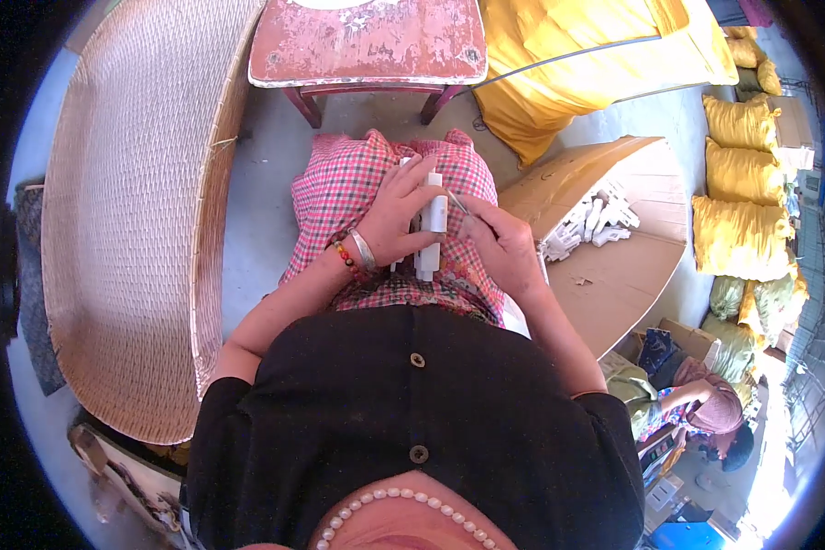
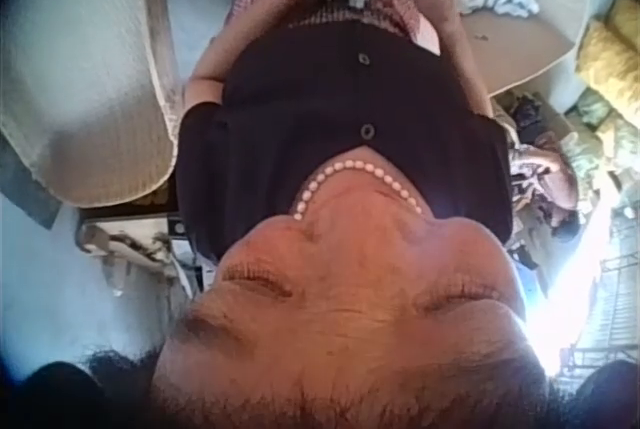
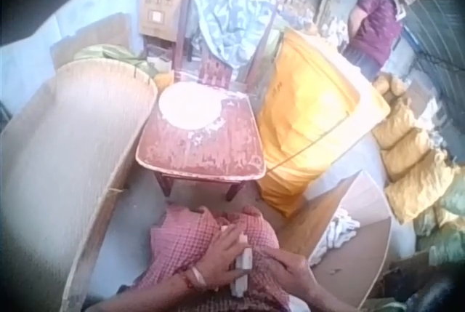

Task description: The person finishes and cleans excess material from white plastic parts using a scraping tool.

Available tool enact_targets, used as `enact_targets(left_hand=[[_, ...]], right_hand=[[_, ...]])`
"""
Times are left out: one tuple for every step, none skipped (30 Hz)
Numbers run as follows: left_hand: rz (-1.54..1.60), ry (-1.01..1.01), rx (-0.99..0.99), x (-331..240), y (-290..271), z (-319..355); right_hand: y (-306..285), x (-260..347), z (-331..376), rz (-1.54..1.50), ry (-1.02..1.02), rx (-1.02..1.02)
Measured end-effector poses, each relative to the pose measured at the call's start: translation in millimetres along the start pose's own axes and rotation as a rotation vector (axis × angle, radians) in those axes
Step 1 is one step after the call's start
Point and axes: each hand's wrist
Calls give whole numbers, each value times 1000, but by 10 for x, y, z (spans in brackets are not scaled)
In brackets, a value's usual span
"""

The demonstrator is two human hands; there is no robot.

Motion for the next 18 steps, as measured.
enact_targets(left_hand=[[2, 2, 0, 1, 8, 5], [-2, -2, -4, 3, 15, 13], [-5, -3, -5, 1, 15, 3], [-3, 1, -4, -4, 18, 2], [-5, 5, -5, -9, 24, 7], [-8, 8, -8, -16, 25, 10], [-5, 7, -9, -19, 33, 16], [-12, 11, -14, -19, 46, 30], [-19, 16, -18, -31, 46, 24], [-13, 14, -17, -47, 56, 34], [-35, 19, 2, -71, 76, 55], [-63, 24, 19, -82, 68, 58], [-60, 18, 18, -56, 83, 62], [-66, 41, 2, -24, 112, 71], [-69, 65, -12, -17, 124, 84], [-62, 61, -7, 11, 130, 82], [-66, 52, -19, 58, 130, 59], [-72, 49, -33, 72, 119, 26]], right_hand=[[-47, 1, 37, 2, 0, -2], [-85, 0, 68, 107, -40, 26], [-108, 4, 83, 211, -80, 50], [-113, 20, 87, 213, -80, 46], [-115, 49, 87, 254, -64, 68], [-121, 85, 79, 295, -49, 93], [-133, 124, 61, 297, -47, 93], [-148, 167, 30, 369, -68, 144], [-169, 212, -15, 441, -89, 195], [-192, 239, -61, 443, -83, 196], [-217, 258, -111, 597, -168, 273], [-226, 308, -185, 748, -262, 351], [-201, 411, -276, 747, -259, 357], [-146, 544, -370, 907, -180, 484], [-83, 611, -434, 1063, -93, 608], [-19, 594, -500, 1061, -85, 613], [41, 576, -570, 1123, -124, 607], [72, 590, -600, 1189, -167, 593]])
Point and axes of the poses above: each hand's wrist, its own z-axis away from the middle knuckle, its own y-axis out of the palm, x = y × z, and after that the axes turned 2 degrees about -x, right-handed
